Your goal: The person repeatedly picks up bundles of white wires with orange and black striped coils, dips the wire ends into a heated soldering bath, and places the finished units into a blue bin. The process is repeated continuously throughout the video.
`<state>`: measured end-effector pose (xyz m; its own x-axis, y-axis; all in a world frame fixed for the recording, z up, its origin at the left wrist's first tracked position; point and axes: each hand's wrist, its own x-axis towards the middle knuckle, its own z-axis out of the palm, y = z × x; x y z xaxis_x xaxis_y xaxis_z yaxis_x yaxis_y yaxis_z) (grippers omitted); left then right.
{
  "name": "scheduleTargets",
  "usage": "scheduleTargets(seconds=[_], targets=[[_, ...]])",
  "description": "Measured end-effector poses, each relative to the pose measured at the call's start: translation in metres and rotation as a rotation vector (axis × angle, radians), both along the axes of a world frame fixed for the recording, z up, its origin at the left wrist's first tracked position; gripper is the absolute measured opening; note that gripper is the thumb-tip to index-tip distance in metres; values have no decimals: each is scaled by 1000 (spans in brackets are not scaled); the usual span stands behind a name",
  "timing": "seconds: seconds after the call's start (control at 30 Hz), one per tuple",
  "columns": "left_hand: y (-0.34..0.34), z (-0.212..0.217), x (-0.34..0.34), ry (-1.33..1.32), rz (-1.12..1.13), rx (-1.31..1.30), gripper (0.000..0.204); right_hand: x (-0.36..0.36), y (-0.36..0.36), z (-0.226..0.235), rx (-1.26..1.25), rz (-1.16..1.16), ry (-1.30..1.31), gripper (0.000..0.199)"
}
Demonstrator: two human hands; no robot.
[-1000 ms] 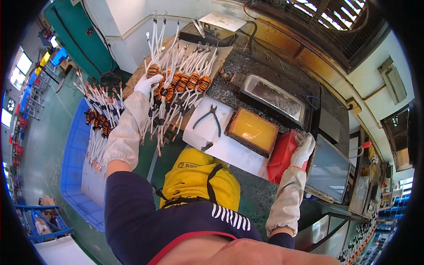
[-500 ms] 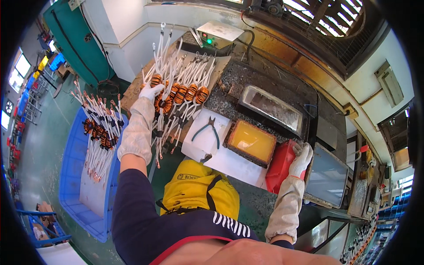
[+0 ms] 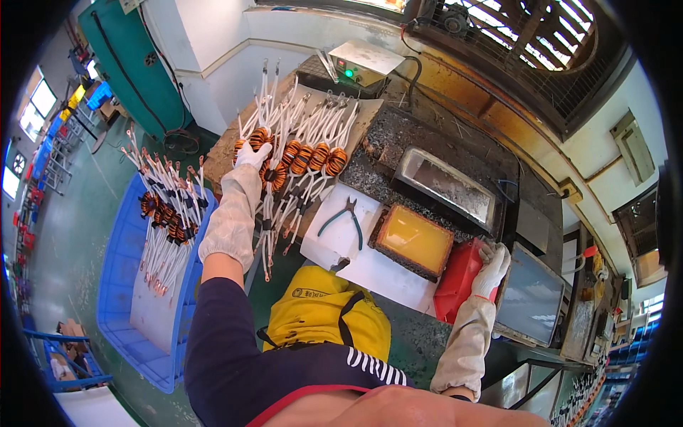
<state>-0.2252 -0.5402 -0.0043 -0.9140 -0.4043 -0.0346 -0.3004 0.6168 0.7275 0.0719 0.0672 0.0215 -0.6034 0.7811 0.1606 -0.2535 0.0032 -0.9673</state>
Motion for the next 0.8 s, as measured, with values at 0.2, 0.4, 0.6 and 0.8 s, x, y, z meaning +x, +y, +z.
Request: scheduleTargets(seconds=[0.2,0.4,0.6,0.8], targets=[[3,4,11,128,-91,271,76,1,0,1,5,-8,-7,39],[21,11,21,218,-1,-26,55,2,2,-2,-4,-2,1,40],[32,-20,15,285,91,-346,56,1,-1,-1,-7,-7,5,39],[40,-12,15,189,111,-391,57,-1,4,-3,6,13,-10,40]])
